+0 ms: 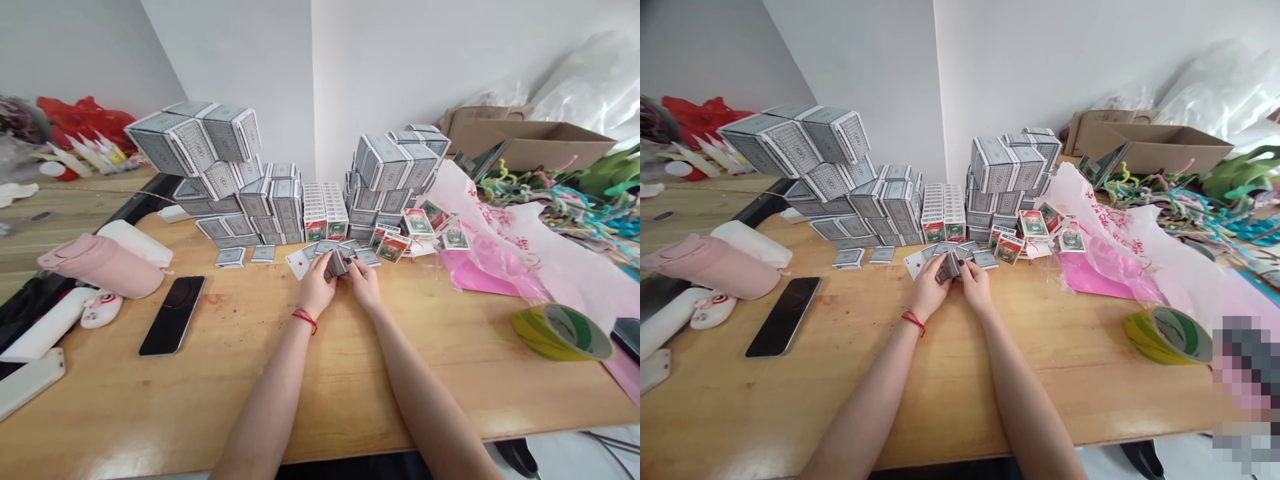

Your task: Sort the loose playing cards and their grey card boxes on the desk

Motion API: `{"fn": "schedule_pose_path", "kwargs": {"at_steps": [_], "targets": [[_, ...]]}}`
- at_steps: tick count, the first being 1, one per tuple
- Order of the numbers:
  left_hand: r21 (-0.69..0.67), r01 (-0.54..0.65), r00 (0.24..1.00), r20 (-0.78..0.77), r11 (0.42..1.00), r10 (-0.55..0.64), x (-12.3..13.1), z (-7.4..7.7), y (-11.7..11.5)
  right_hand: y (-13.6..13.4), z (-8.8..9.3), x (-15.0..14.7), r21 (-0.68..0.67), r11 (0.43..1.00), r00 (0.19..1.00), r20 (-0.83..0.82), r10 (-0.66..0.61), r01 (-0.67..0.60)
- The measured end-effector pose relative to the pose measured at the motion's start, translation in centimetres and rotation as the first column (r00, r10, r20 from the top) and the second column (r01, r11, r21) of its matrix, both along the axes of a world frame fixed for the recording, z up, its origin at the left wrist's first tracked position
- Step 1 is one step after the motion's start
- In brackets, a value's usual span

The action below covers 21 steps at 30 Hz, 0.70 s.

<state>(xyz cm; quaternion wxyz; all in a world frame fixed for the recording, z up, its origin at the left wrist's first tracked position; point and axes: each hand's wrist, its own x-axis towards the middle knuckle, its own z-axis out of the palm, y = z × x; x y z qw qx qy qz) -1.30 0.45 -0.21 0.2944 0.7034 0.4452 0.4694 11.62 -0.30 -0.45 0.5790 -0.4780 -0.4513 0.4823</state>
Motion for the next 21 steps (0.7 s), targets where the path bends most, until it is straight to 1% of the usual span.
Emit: {"fn": "schedule_pose_path", "kwargs": {"at_steps": [4,8,12,15,21], "targets": [[0.018,-0.03,0.999,-0.038,0.999,0.03,-0.1,0.0,0.0,0.0,-0.1,-0.1,0.015,1.0,1.0,0.018,0.011,-0.011],[0.048,-0.041,0.995,-0.086,0.998,0.045,-0.1,0.2,-0.1,0.0,0.2,-0.3,-0.048,0.998,0.998,-0.057,0.039,-0.042],[0.09,-0.005,0.995,-0.103,0.996,0.014,-0.1,0.5,-0.3,0.0,0.4,-0.2,-0.076,0.996,0.993,-0.111,0.039,-0.048],[0.086,0.004,0.994,-0.109,0.996,0.005,-0.1,0.6,-0.3,-0.1,0.7,-0.1,-0.067,0.997,0.996,-0.087,0.036,-0.042],[0.089,-0.069,0.989,-0.121,0.994,0.079,0.1,0.9,-0.4,-0.4,1.3,-0.2,-0.048,0.998,0.999,-0.002,0.047,-0.047]]}}
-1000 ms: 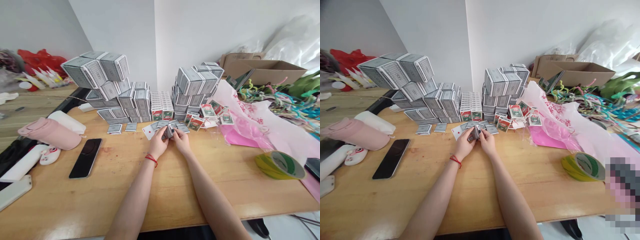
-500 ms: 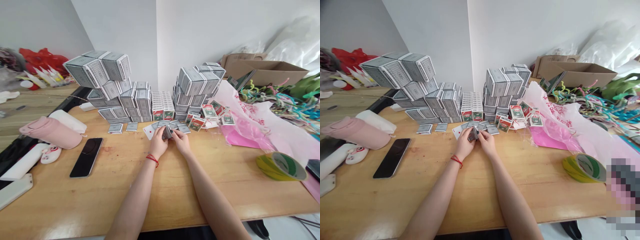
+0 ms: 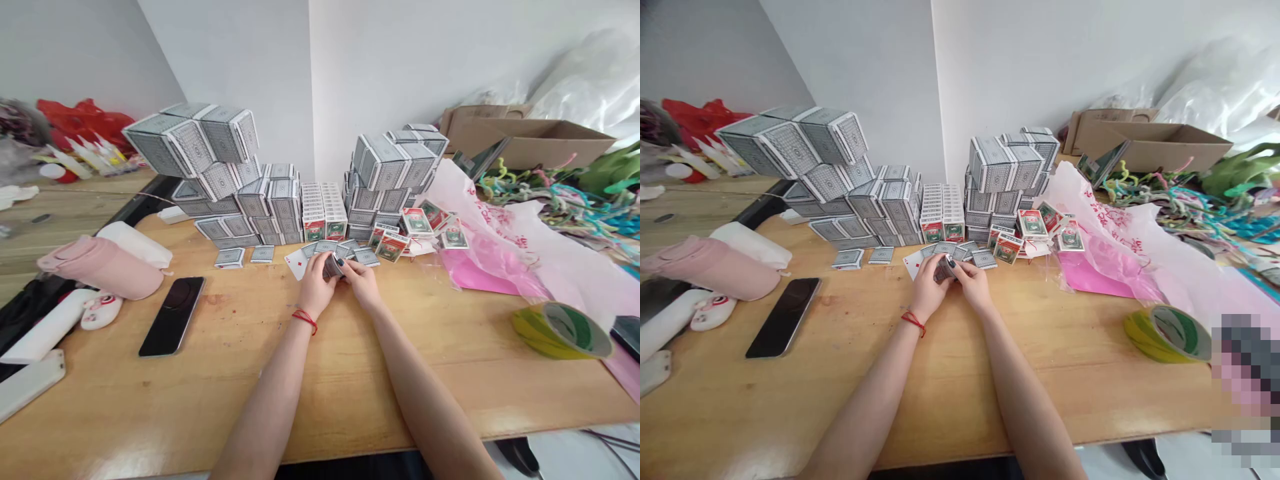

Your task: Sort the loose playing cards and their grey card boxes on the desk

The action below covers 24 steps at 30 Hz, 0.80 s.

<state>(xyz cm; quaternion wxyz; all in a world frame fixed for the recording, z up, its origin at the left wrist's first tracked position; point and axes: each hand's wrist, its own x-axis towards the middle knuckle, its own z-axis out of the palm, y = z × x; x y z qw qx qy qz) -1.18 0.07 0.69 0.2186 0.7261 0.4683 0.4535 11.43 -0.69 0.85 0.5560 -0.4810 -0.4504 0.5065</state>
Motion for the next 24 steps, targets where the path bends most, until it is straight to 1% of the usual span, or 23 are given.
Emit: {"fn": "schedule_pose_path", "kwargs": {"at_steps": [5,10,12,16,18,20,24], "targets": [[0.038,-0.039,0.998,-0.038,0.999,0.04,-0.02,0.08,0.0,0.1,-0.16,0.03,0.001,1.0,1.0,0.011,0.011,-0.011],[0.056,-0.041,0.998,-0.047,0.998,0.043,-0.07,0.15,-0.06,0.2,-0.28,0.19,0.011,1.0,0.999,0.036,0.021,-0.022],[0.059,-0.039,0.998,-0.043,0.998,0.042,-0.05,0.21,-0.14,0.17,-0.22,0.21,-0.003,0.999,0.999,0.017,0.033,-0.033],[0.078,-0.002,0.999,-0.032,0.997,0.004,-0.02,0.25,-0.25,0.13,-0.18,0.13,-0.052,0.996,0.994,-0.084,0.074,-0.079],[0.091,0.01,0.999,-0.033,0.996,-0.007,-0.06,0.23,-0.27,0.14,-0.24,0.09,-0.061,0.993,0.99,-0.11,0.089,-0.097],[0.097,0.012,0.999,-0.046,0.995,-0.008,-0.14,0.22,-0.29,0.16,-0.32,0.08,-0.039,0.994,0.992,-0.075,0.097,-0.1],[0.09,0.011,0.997,-0.078,0.996,-0.004,-0.27,0.2,-0.34,0.17,-0.4,0.16,0.029,0.996,0.993,0.078,0.083,-0.086]]}}
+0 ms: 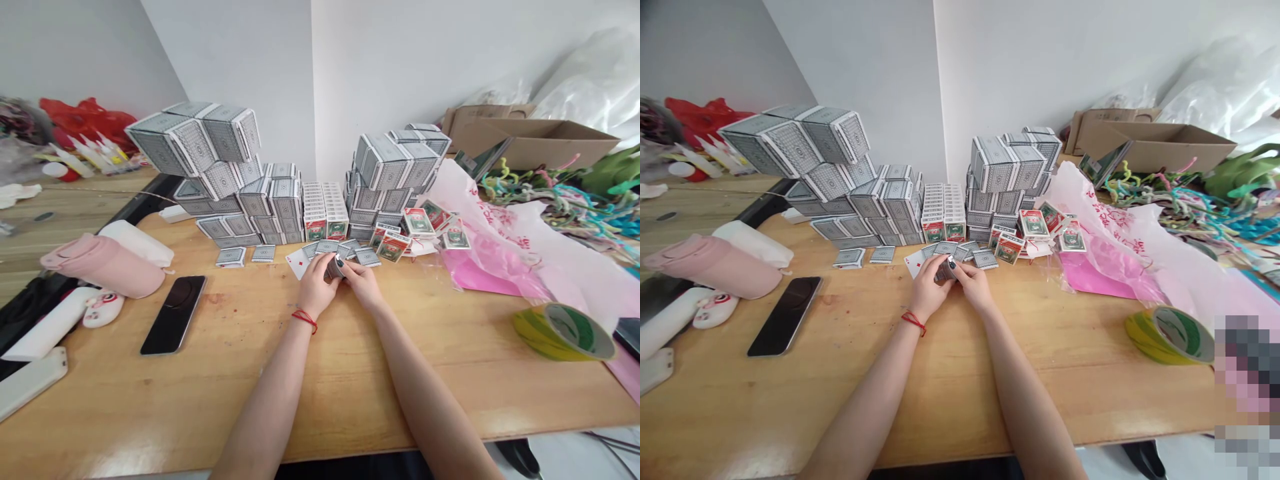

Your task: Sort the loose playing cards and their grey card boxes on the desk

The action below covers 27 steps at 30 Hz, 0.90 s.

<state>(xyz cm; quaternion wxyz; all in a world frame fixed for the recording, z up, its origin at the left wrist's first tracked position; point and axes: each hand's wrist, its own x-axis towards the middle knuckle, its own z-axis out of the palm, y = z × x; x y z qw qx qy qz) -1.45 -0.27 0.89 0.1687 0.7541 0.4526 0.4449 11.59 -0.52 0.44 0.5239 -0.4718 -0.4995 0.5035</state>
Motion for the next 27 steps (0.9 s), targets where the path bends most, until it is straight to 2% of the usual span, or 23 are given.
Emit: {"fn": "schedule_pose_path", "kwargs": {"at_steps": [3,7,13,16,19,22,24,27], "targets": [[-0.007,0.0,1.0,-0.012,1.0,0.0,0.03,-0.03,-0.01,-0.1,0.03,-0.08,0.06,0.997,0.997,0.062,-0.046,0.042],[-0.014,0.02,0.999,-0.027,1.0,-0.021,0.15,-0.05,0.07,-0.33,-0.05,-0.4,0.154,0.977,0.975,0.14,-0.17,0.148],[-0.024,0.016,1.0,-0.026,1.0,-0.017,0.11,0.0,0.2,-0.35,-0.4,-0.37,0.198,0.954,0.921,0.278,-0.273,0.223],[-0.036,0.007,1.0,-0.009,0.999,-0.008,0.05,0.01,0.2,-0.23,-0.31,-0.28,0.174,0.964,0.959,0.168,-0.229,0.2],[-0.035,0.012,1.0,0.018,0.999,-0.012,0.03,0.0,0.2,-0.17,-0.09,-0.26,0.072,0.988,0.991,-0.002,-0.133,0.133],[-0.014,0.031,0.999,0.041,0.999,-0.031,0.02,-0.02,0.22,-0.16,0.06,-0.24,-0.057,0.997,0.984,-0.17,-0.057,0.048],[-0.002,0.035,0.998,0.045,0.999,-0.035,0.01,-0.01,0.22,-0.11,0.03,-0.21,-0.095,0.995,0.967,-0.255,-0.022,-0.002],[0.007,0.033,0.999,0.04,0.999,-0.033,0.02,0.07,0.17,0.03,-0.22,-0.16,-0.103,0.995,0.963,-0.27,-0.014,-0.015]]}}
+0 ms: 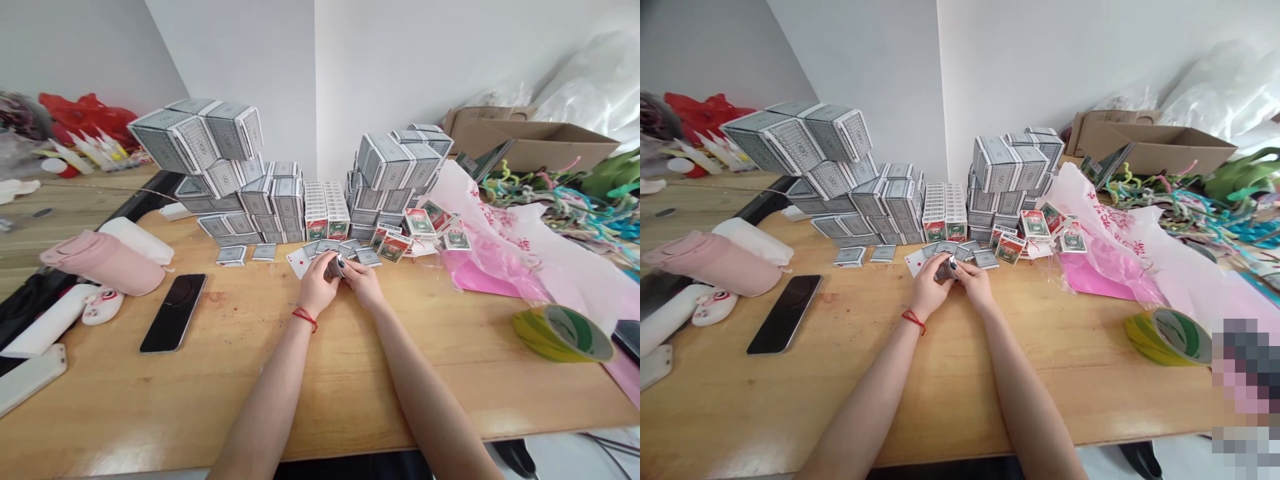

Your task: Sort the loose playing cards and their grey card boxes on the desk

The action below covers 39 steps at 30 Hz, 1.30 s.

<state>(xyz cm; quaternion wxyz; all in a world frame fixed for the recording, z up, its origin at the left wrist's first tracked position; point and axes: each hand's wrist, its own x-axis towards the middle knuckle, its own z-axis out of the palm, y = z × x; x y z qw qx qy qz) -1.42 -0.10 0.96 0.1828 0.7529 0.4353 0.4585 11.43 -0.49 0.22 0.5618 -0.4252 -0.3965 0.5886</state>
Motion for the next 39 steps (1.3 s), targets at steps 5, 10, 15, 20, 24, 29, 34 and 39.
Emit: {"fn": "schedule_pose_path", "kwargs": {"at_steps": [5,10,15,20,24,29,34,39], "targets": [[-0.001,0.011,1.0,-0.016,1.0,-0.011,0.0,0.2,-0.2,0.2,-0.5,0.1,-0.01,1.0,0.995,0.103,-0.018,0.019],[0.007,0.025,0.999,-0.048,1.0,-0.025,-0.1,0.2,-0.2,0.0,-0.2,0.2,0.119,0.992,0.973,0.221,-0.063,0.038],[0.008,0.025,0.999,-0.044,1.0,-0.024,-0.3,-0.1,-0.2,-0.1,0.2,0.2,0.208,0.978,0.946,0.31,-0.099,0.035],[0.0,0.014,1.0,-0.023,1.0,-0.014,-0.1,-0.1,-0.2,-0.2,0.0,0.0,0.194,0.979,0.921,0.368,-0.129,0.059],[-0.007,0.023,1.0,-0.008,1.0,-0.024,-0.1,-0.1,-0.2,-0.4,-0.2,-0.2,0.189,0.978,0.915,0.372,-0.157,0.091],[0.01,0.052,0.998,-0.021,0.999,-0.052,-0.2,-0.1,0.0,-0.4,-0.3,-0.2,0.207,0.97,0.885,0.42,-0.204,0.125],[0.029,0.076,0.996,-0.047,0.997,-0.075,-0.3,-0.3,0.0,-0.5,-0.3,-0.1,0.236,0.959,0.84,0.478,-0.257,0.159],[0.041,0.1,0.993,-0.063,0.994,-0.097,-0.2,-0.5,0.0,-0.9,0.4,-0.1,0.307,0.932,0.717,0.605,-0.346,0.19]]}}
